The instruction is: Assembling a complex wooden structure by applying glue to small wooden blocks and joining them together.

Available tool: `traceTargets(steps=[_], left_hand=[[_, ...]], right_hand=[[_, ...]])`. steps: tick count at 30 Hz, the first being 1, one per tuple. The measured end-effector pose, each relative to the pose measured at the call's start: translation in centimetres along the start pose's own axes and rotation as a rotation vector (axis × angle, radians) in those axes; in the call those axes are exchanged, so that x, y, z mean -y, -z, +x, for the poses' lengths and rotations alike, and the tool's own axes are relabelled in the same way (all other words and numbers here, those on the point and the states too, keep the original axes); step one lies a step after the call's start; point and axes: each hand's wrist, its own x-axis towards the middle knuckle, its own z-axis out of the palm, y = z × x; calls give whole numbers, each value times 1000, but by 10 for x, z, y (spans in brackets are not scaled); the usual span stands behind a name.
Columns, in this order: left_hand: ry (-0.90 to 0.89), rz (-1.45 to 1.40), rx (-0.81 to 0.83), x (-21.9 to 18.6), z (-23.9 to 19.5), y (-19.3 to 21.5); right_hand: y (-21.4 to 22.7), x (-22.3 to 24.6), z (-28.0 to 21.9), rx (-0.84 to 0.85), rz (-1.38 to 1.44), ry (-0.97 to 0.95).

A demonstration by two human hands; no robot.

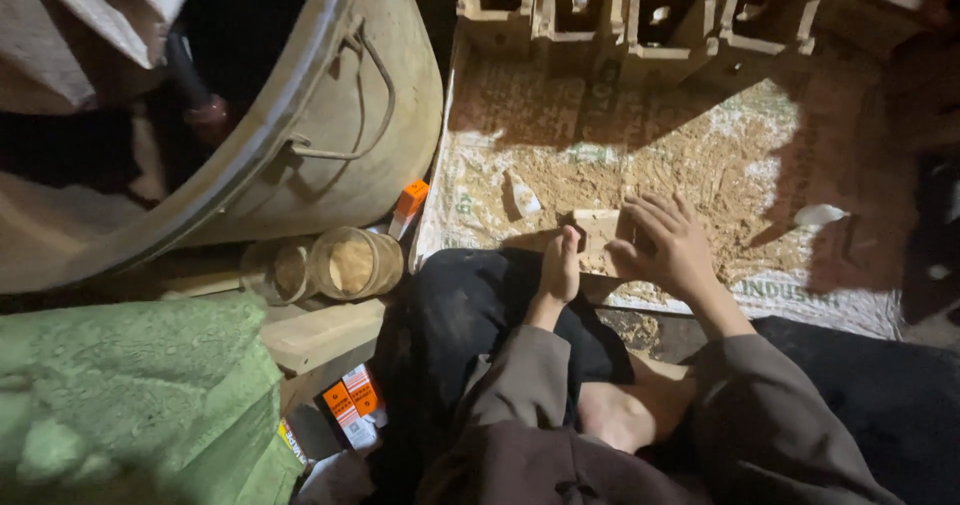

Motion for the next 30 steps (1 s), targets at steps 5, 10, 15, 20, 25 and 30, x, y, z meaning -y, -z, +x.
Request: traceTargets(steps=[5,10,15,20,25,30], left_hand=[[-68,65,17,-28,-8,-2],[-70,22,30,-25,-3,2],[-42,-73,8,33,8,1],[-48,-35,-3,18,7,-1],[-22,25,-39,-16,-1,-6],[21,101,-99,-41,-7,-12]], right_hand=[[15,8,1,81,45,-30],[-3,-6,2,43,67,-78],[28,17,16,170,116,-60],[9,1,7,120,31,-33],[21,3,5,149,90,-49],[-10,-15,-8,108,86,-163]])
